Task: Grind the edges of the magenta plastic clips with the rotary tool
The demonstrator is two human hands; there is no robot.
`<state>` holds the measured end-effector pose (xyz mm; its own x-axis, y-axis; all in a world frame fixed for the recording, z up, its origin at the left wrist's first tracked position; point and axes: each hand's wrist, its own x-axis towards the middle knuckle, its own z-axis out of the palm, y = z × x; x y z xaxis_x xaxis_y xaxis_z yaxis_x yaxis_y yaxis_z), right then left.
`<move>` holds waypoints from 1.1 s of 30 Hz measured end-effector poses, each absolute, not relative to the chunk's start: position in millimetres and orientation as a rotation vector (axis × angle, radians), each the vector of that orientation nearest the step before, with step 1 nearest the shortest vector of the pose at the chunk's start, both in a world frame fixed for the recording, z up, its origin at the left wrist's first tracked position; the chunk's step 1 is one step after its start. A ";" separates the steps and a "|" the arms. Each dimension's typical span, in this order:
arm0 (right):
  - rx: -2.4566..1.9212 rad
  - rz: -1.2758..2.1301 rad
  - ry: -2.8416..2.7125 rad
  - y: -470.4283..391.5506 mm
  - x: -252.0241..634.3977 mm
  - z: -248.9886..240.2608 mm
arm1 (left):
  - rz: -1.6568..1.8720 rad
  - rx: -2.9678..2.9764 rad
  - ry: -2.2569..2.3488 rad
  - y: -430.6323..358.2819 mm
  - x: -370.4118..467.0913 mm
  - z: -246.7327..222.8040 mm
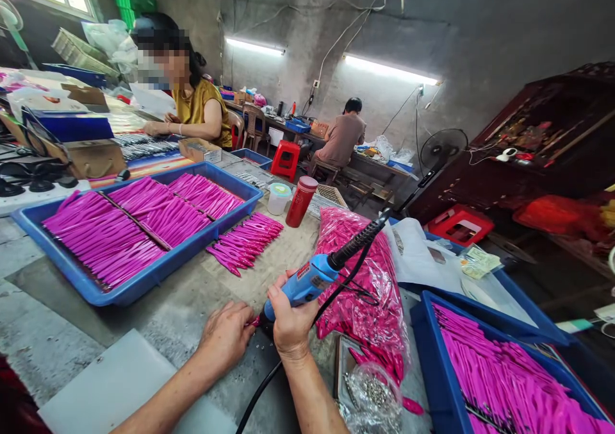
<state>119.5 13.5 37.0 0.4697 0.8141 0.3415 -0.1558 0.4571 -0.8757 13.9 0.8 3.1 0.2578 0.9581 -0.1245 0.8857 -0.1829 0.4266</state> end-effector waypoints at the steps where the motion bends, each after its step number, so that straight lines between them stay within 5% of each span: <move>1: -0.905 0.689 -0.894 13.0 117.8 37.0 | 0.231 2.122 1.675 0.7 14.1 3.5; 33: -0.862 0.706 -0.767 -17.7 143.9 43.9 | 0.178 2.274 1.591 -16.3 0.5 2.2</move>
